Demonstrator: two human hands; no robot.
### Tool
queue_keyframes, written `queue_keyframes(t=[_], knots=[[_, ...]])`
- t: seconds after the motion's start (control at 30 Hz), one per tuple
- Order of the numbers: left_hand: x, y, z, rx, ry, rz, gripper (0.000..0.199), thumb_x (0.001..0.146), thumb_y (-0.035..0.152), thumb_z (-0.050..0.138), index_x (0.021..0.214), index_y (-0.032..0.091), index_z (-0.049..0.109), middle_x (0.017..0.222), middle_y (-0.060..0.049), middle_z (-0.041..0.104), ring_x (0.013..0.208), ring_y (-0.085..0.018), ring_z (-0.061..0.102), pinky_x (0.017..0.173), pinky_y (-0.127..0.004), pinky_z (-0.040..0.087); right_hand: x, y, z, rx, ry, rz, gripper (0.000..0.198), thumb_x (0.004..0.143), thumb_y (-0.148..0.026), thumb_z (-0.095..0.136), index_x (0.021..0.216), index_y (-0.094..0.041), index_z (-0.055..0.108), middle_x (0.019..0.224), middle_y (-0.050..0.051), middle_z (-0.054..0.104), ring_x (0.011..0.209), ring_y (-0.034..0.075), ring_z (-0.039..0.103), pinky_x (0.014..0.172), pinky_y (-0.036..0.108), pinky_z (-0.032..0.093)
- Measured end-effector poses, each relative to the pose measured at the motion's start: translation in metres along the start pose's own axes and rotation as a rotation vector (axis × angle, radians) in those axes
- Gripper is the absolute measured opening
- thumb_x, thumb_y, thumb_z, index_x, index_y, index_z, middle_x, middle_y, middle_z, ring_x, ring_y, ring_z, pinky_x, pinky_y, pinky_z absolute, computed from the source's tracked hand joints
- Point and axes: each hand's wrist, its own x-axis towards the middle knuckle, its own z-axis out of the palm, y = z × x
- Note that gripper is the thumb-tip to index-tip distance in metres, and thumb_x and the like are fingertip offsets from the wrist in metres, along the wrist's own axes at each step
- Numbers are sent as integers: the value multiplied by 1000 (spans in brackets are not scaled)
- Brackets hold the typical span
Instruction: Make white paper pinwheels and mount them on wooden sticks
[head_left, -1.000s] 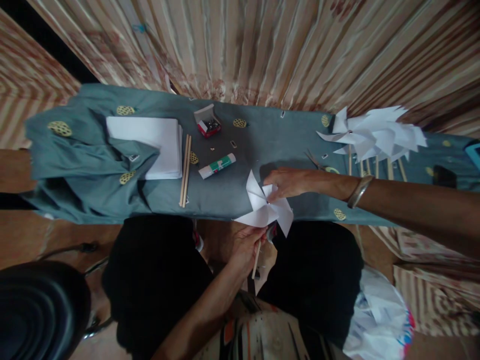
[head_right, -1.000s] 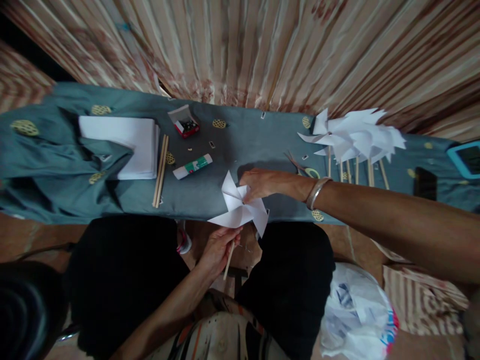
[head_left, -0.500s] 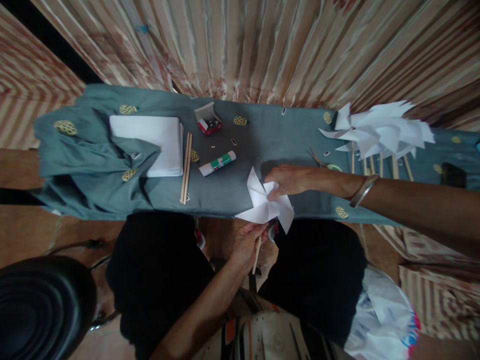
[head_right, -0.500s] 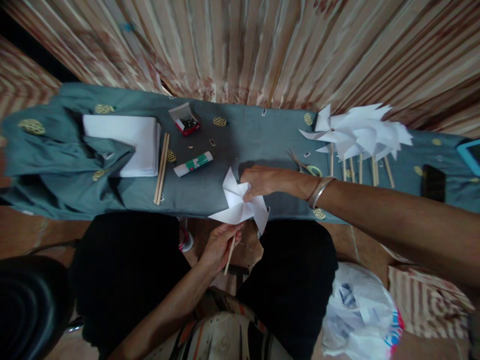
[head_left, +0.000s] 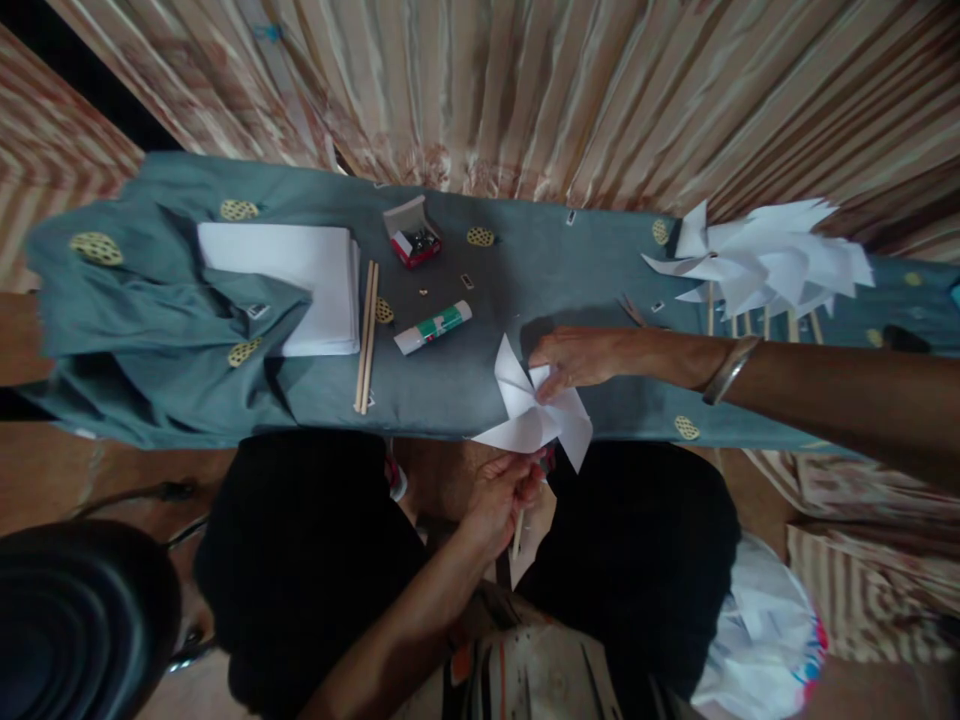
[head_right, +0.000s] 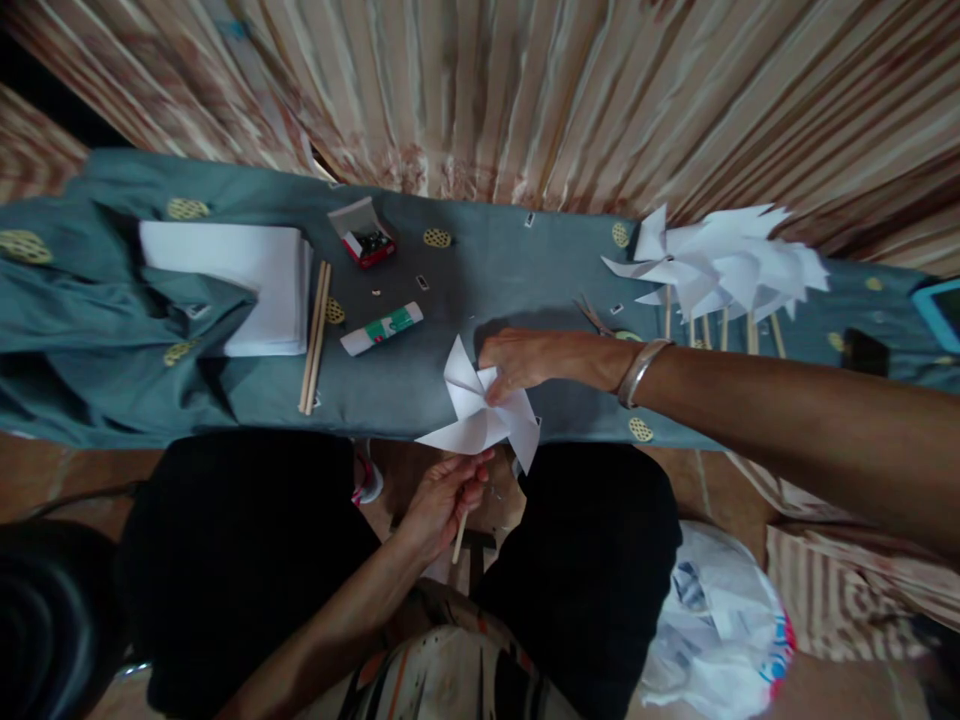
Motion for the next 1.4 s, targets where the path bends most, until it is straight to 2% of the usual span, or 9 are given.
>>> queue_keyframes(t=[0.13, 0.27, 0.43, 0.63, 0.77, 0.93, 1.13, 1.3, 1.4], knots=[[4, -2, -1, 8, -7, 13, 24, 59, 24, 83, 74, 7, 74, 56, 0, 58, 42, -1, 35, 42, -18, 18, 3, 6, 1, 24, -56, 6, 16, 79, -33, 72, 83, -18, 74, 79, 4, 70, 79, 21, 62, 70, 29, 42], [6, -5, -2, 44, -6, 56, 29, 56, 31, 84, 72, 10, 75, 55, 0, 58, 42, -3, 38, 42, -20, 18, 2, 8, 1, 47, -44, -28, 15, 82, -33, 69, 80, -18, 74, 78, 4, 69, 76, 19, 59, 69, 29, 39], [6, -4, 0, 71, 5, 52, 31, 53, 36, 85, 70, 12, 75, 54, 0, 57, 41, -4, 39, 42, -23, 19, 1, 10, -1, 67, -71, -76, 23, 85, -34, 66, 82, -12, 72, 69, 3, 65, 73, 17, 55, 68, 28, 36], [9, -5, 1, 79, 12, 41, 38, 49, 41, 87, 67, 11, 73, 53, 1, 59, 38, -3, 40, 42, -22, 18, 0, 7, -1, 54, -75, -33, 22, 87, -32, 65, 81, -12, 70, 69, 2, 63, 68, 14, 51, 65, 26, 35], [10, -6, 0, 94, 9, 47, 38, 51, 42, 86, 68, 11, 73, 51, 1, 57, 38, -3, 39, 42, -22, 17, 0, 7, 0, 48, -57, -31, 22, 86, -32, 66, 81, -11, 70, 71, 3, 64, 70, 14, 52, 67, 27, 36], [10, -6, -1, 110, 3, 52, 35, 55, 42, 84, 70, 12, 73, 52, 1, 56, 39, -4, 38, 42, -22, 17, 3, 12, 3, 47, -56, -37, 24, 85, -36, 66, 77, -13, 70, 64, 1, 61, 69, 15, 52, 66, 27, 35], [11, -8, -1, 91, -1, 48, 37, 55, 42, 85, 72, 11, 74, 51, 2, 55, 39, -3, 39, 42, -22, 19, 6, 16, 5, 48, -58, -33, 24, 82, -41, 67, 78, -18, 71, 71, 1, 64, 70, 16, 54, 67, 28, 37], [11, -7, 1, 85, 18, 32, 39, 53, 43, 86, 71, 10, 74, 51, 2, 56, 39, -4, 41, 42, -22, 22, 4, 11, 2, 5, -44, -35, 21, 86, -33, 65, 78, -14, 69, 70, 3, 62, 70, 15, 50, 66, 27, 34], [10, -7, 3, 79, 12, 33, 40, 53, 44, 86, 71, 10, 74, 53, 2, 57, 39, -4, 42, 42, -22, 23, 4, 9, 1, 2, -66, -30, 23, 86, -34, 66, 78, -12, 69, 71, 4, 62, 71, 15, 50, 66, 27, 34]])
